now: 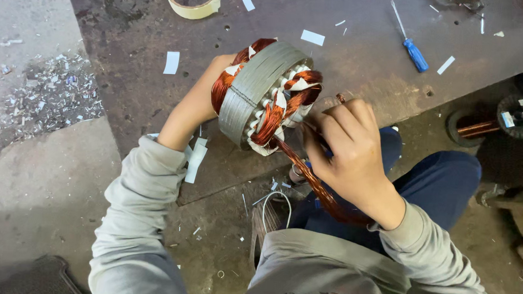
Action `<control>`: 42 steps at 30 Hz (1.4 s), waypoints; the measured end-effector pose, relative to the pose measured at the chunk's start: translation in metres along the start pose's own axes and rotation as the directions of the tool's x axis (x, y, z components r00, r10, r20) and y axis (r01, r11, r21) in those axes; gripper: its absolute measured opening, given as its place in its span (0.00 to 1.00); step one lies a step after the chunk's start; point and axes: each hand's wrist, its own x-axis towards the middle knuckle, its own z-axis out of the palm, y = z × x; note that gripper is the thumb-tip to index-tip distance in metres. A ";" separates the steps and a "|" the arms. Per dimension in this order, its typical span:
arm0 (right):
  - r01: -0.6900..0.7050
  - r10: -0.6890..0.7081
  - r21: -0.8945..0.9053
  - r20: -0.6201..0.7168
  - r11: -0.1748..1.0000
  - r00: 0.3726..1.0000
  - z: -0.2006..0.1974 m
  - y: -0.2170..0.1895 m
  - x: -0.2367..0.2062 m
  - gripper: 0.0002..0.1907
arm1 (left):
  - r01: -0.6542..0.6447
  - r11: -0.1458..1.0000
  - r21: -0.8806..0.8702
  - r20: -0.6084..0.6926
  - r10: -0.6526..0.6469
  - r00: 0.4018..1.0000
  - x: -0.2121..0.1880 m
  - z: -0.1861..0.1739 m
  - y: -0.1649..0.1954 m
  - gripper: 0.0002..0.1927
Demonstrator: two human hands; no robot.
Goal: The person uses shears to cut copper wire and then winds the wire into the slots of a motor stator. The person repeatedly cuts and inserts wire segments, adjusting the stator as needed.
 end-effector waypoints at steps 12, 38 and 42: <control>0.009 -0.013 0.058 0.055 0.998 0.998 0.012 0.006 0.007 0.12 | -0.033 0.999 0.027 0.014 0.033 0.999 -0.003 -0.007 0.011 0.15; -0.477 0.423 0.421 0.219 0.772 0.879 0.029 0.028 0.008 0.14 | 0.012 0.995 0.096 -0.016 -0.010 1.000 -0.010 -0.017 0.013 0.12; -0.466 0.424 0.273 0.202 0.841 0.883 0.021 0.025 0.010 0.18 | 0.053 0.994 0.098 -0.024 -0.051 0.998 -0.011 -0.017 0.015 0.11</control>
